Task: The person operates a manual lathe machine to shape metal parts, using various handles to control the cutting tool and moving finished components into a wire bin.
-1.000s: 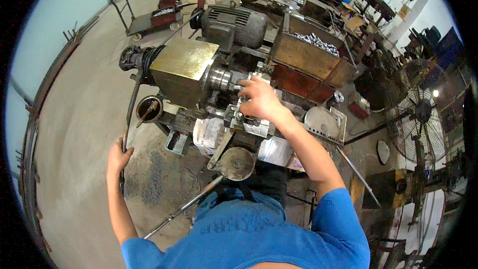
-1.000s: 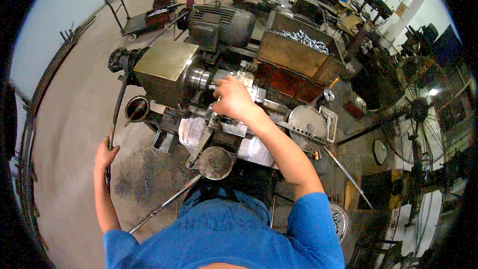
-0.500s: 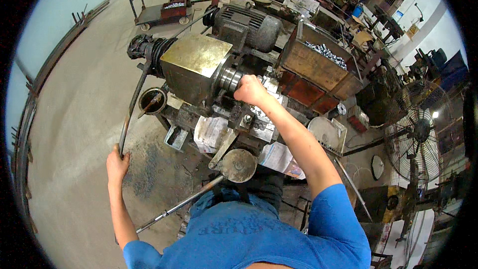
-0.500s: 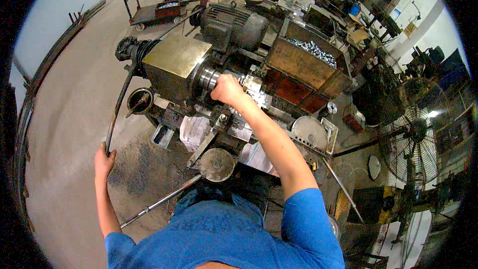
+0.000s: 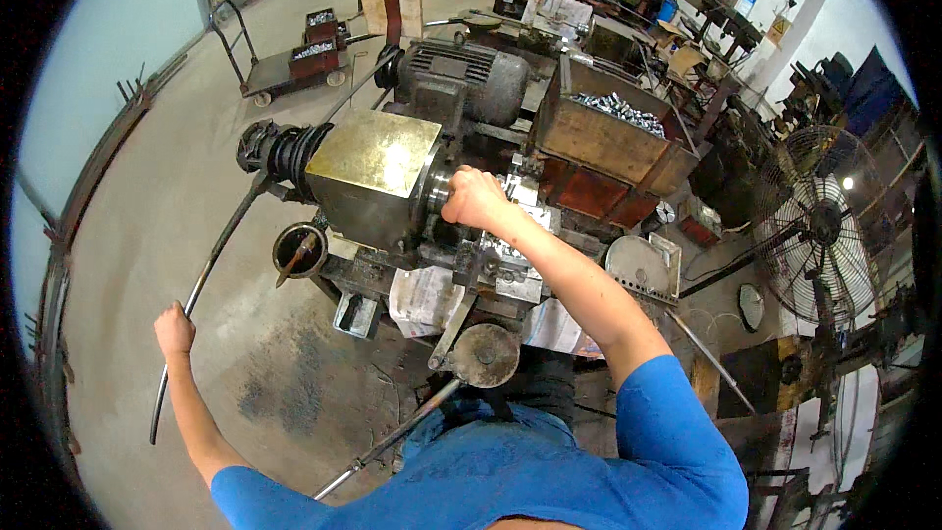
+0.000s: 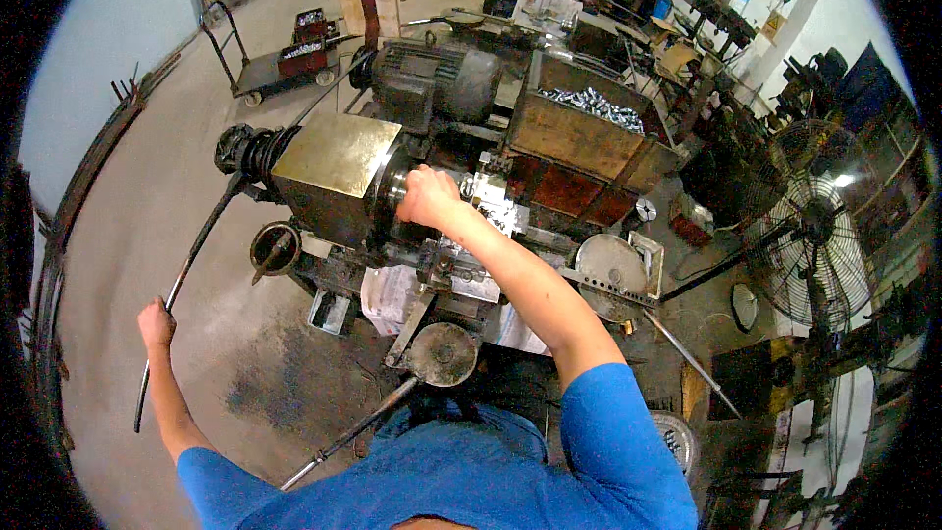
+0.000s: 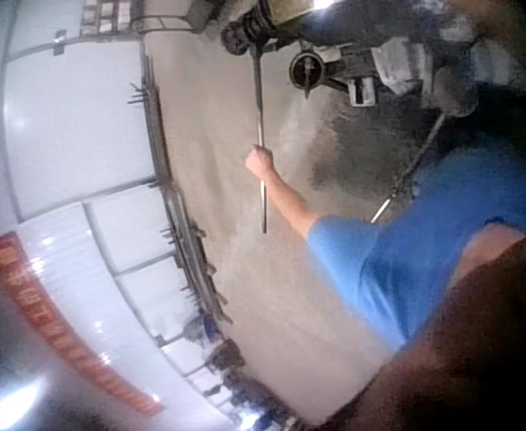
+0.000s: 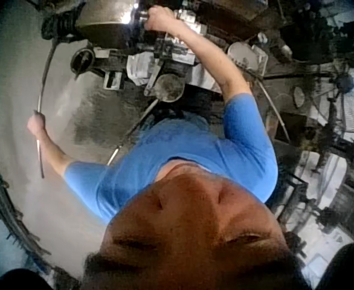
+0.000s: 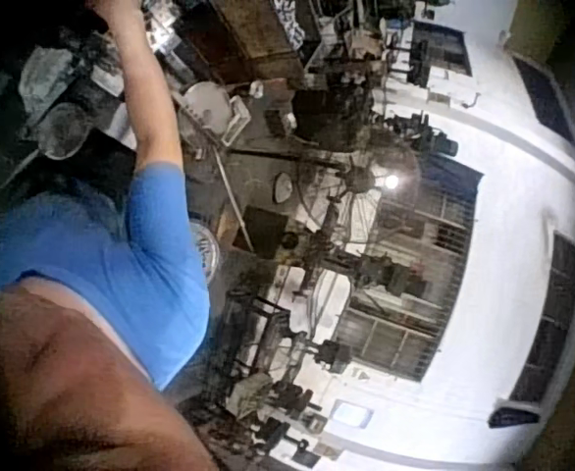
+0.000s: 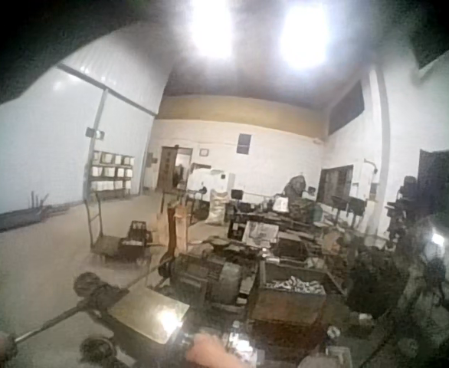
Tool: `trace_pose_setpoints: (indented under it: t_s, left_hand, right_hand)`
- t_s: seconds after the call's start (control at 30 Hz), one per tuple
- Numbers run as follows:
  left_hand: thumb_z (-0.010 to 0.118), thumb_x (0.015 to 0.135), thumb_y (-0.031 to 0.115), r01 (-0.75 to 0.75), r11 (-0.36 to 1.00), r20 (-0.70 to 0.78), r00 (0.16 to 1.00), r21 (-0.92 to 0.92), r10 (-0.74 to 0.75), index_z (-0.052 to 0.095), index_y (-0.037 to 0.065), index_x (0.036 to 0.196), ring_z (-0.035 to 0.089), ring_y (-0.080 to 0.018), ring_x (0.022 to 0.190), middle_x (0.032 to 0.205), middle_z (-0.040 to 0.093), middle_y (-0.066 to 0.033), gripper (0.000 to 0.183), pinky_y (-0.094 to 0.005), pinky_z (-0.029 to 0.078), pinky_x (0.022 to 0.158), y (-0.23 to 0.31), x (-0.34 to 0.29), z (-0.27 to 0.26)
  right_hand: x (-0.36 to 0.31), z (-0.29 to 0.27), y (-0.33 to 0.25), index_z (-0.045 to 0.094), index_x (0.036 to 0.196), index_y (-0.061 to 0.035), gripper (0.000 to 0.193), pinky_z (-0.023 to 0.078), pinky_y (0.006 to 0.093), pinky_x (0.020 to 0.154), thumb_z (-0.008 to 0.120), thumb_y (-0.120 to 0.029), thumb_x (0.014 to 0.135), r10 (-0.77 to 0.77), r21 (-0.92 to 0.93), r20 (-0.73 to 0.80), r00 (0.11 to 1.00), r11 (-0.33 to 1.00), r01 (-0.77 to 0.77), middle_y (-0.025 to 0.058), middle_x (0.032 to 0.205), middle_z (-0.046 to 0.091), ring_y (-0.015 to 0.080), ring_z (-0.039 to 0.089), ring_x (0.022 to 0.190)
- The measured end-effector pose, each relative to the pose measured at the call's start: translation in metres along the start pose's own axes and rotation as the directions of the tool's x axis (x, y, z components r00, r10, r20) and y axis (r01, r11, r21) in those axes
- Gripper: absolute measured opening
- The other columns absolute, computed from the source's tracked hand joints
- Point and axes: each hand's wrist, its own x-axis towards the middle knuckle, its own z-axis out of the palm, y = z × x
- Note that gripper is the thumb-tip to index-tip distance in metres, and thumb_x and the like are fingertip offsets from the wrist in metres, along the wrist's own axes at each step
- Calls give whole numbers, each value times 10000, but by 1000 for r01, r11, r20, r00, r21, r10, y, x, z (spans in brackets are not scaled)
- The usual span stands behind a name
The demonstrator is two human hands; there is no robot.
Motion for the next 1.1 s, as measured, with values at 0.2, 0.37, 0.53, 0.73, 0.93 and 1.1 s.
trace_pose_setpoints:
  t_s: [0.2, 0.37, 0.53, 0.73, 0.93, 1.1]
  left_hand:
    - [629, 771, 190, 36, 899, -185, 974, -437, -129, 551, 20, 1093, 577, -340, 874, 919, 607, -177, 373, -426, 464, 766, 58, 0, -5]
    - [639, 756, 244, 187, 553, 177, 982, -812, -72, 580, -39, 1044, 615, -312, 851, 896, 629, -215, 408, -377, 476, 735, 203, -42, 69]
    - [684, 647, 293, -111, 765, 239, 913, -634, 330, 597, 42, 934, 621, -335, 773, 811, 628, -175, 391, -402, 488, 677, 310, -56, 118]
    - [613, 698, 165, -617, 761, 368, 672, -202, 643, 593, 134, 930, 632, -291, 768, 799, 641, -98, 235, -408, 495, 649, 299, -11, 72]
    - [642, 700, 202, -372, 803, 260, 810, -466, 526, 587, 72, 974, 616, -339, 776, 818, 636, -173, 308, -438, 494, 668, 283, -50, 20]
    - [631, 801, 289, 80, 578, 555, 412, -812, 722, 541, 33, 1163, 630, -230, 809, 879, 649, -172, 453, -358, 486, 716, 263, -126, -66]
  right_hand:
    - [-49, -30, 12, 631, 752, -46, 219, 480, 414, 777, 586, -133, 557, -153, 17, -240, 959, 987, 161, 206, 1183, 506, 390, 571, 891]
    - [-139, -62, 68, 617, 820, -40, 289, 432, 392, 894, 620, -174, 565, -91, 183, -337, 937, 970, 160, 205, 1281, 437, 383, 497, 1079]
    - [-247, -67, 150, 622, 825, -37, 280, 487, 384, 765, 641, -140, 565, 172, 99, -316, 933, 984, -147, 171, 1185, 526, 367, 581, 909]
    - [-360, -59, 254, 642, 871, -33, 327, 468, 363, 803, 644, -146, 564, 549, 40, -324, 771, 822, -569, 147, 1006, 602, 324, 578, 920]
    - [-515, -29, 376, 550, 1112, -85, 508, 431, 431, 852, 641, -266, 646, 948, -348, -118, 296, 240, -906, 160, 1086, 588, 330, 544, 1024]
    - [-583, 20, 401, 565, 975, -56, 319, 471, 468, 730, 569, -231, 708, 894, -355, -294, 337, 225, -907, 203, 890, 623, 383, 599, 841]
